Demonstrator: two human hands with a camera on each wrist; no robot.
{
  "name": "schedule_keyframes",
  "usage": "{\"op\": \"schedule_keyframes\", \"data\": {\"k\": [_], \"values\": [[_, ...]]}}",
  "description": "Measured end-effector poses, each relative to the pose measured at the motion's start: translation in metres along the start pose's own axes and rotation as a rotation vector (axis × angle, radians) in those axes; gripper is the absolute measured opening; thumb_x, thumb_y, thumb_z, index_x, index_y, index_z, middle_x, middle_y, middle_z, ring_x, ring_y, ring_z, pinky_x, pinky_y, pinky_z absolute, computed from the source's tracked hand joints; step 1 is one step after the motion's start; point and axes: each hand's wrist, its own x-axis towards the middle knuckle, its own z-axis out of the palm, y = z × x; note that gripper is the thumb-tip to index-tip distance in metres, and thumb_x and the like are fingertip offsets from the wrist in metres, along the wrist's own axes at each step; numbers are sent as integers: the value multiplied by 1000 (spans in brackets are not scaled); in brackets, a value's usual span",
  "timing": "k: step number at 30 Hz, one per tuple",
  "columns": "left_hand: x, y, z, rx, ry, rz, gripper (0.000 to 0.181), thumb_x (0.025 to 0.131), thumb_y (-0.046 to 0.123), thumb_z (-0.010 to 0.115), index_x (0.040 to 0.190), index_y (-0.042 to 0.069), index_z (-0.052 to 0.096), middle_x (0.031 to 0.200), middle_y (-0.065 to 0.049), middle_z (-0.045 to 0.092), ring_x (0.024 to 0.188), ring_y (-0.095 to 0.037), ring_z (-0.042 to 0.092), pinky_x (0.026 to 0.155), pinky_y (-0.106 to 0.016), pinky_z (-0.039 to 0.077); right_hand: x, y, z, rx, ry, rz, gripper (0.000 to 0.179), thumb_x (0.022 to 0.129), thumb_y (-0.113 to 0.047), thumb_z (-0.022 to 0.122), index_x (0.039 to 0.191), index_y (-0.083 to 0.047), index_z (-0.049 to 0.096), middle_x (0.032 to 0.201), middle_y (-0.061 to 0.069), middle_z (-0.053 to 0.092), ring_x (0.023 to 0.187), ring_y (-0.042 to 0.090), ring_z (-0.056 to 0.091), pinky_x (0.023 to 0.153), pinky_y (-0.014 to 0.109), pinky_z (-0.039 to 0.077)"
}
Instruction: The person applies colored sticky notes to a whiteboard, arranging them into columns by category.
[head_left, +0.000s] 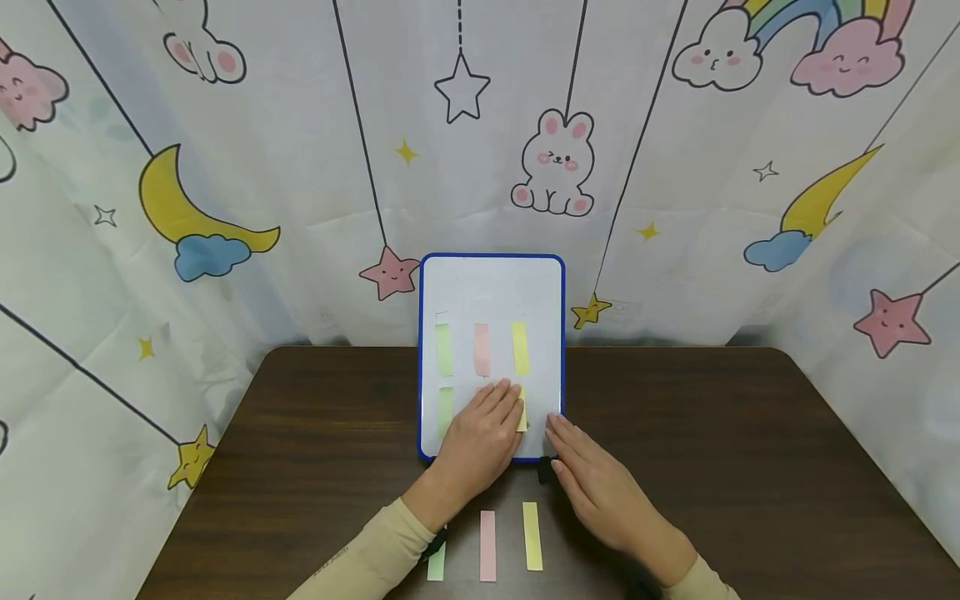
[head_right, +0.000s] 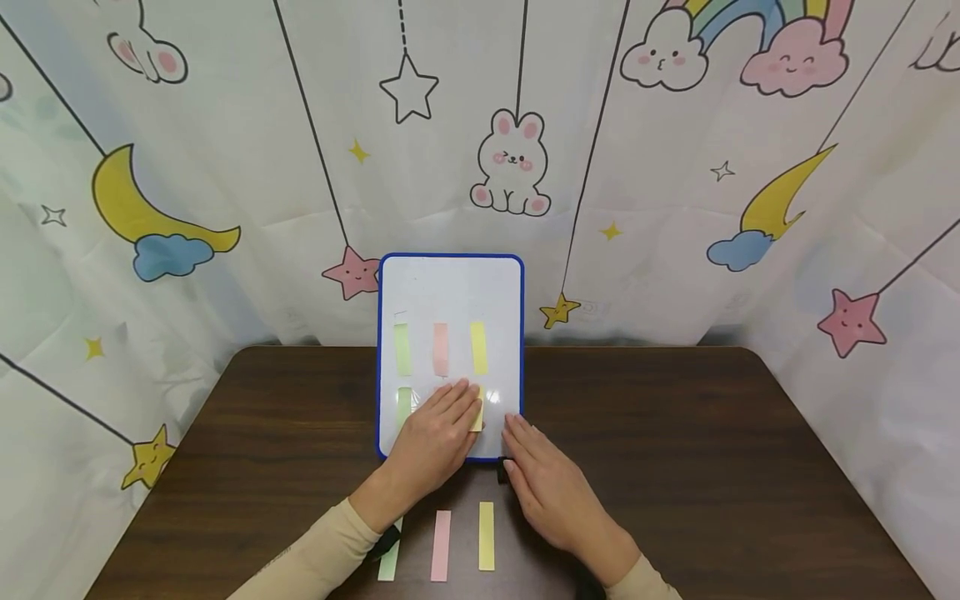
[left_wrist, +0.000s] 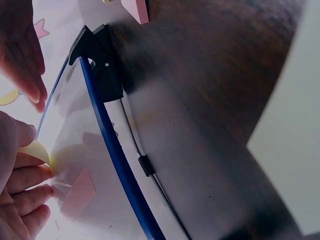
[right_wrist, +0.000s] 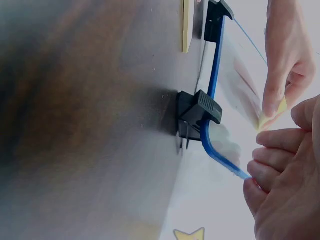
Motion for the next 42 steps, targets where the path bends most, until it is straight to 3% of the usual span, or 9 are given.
{"op": "schedule_keyframes", "data": {"k": [3, 8, 10, 26, 42], "values": [[0, 0, 0, 1, -1, 1, 41, 90, 30, 68, 123, 6, 67, 133, -8, 65, 128, -23, 59, 112, -37, 45, 4, 1, 2, -6, 19, -4, 47, 101, -27, 51, 145, -10, 47, 156, 3, 41, 143, 21, 42, 119, 30, 29], [-1, -1, 0, -1, -29, -4, 43, 91, 31, 66, 126, 7, 66, 136, -7, 63, 130, -22, 57, 113, -37, 43, 12, 3, 5, -26, 62, -30, 50, 100, -25, 52, 146, -6, 45, 157, 7, 39, 144, 25, 41, 121, 11, 2], [-2, -1, 0, -2, -37, -5, 43, 91, 31, 66, 127, 7, 65, 137, -7, 62, 131, -22, 57, 114, -37, 43, 15, 4, 6, -37, 74, -33, 52, 99, -24, 54, 146, -4, 44, 157, 8, 39, 144, 25, 40, 121, 11, -2], [-2, 0, -1, 4, -62, -3, 46, 91, 31, 66, 129, 6, 64, 138, -8, 61, 132, -23, 56, 114, -37, 42, 16, 6, 10, -95, 43, -27, 54, 98, -25, 55, 147, -5, 44, 157, 8, 38, 145, 25, 38, 121, 12, -5], [-8, 2, 0, 19, -28, 21, 42, 92, 33, 64, 125, 7, 67, 133, -7, 65, 128, -22, 59, 111, -37, 46, 15, 5, 9, -91, 19, -16, 55, 99, -26, 54, 148, -5, 42, 158, 7, 36, 147, 24, 36, 120, 11, -6]]}}
